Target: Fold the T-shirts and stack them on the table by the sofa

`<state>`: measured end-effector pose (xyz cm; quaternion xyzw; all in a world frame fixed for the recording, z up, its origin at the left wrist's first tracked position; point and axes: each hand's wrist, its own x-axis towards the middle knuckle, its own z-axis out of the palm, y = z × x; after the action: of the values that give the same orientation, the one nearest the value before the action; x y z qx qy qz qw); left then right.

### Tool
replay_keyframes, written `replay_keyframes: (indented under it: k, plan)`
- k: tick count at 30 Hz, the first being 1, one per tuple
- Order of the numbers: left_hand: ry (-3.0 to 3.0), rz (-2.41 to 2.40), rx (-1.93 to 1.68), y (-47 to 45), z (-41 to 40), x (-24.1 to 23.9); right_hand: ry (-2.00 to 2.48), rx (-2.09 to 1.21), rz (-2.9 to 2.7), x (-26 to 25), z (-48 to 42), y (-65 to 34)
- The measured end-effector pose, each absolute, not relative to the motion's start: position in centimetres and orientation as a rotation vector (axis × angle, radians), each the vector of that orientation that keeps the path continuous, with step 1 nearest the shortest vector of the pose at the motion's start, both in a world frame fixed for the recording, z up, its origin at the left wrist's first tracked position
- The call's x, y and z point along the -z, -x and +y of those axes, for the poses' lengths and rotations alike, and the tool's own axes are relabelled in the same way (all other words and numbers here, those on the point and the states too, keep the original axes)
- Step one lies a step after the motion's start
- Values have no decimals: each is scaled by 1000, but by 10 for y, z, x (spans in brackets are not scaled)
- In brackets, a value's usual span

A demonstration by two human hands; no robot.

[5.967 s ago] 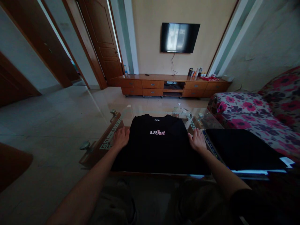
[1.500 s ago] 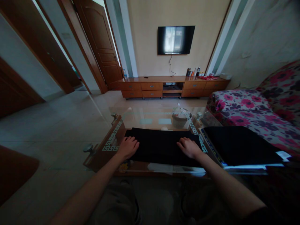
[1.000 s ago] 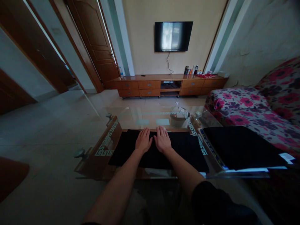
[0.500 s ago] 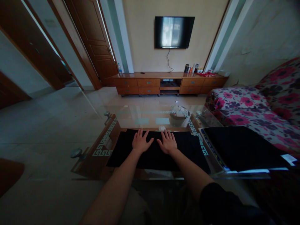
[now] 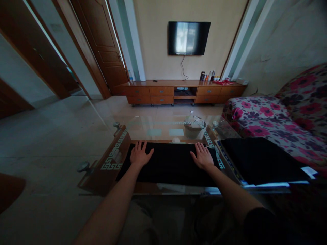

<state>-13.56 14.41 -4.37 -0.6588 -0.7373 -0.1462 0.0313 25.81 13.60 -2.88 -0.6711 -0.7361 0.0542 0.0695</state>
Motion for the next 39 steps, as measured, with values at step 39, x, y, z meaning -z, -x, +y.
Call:
replay_keyframes:
  k: [39]
  plan:
    - [2447, -1840, 288, 109, 86, 15, 1810, -131, -2490, 10, 78, -225]
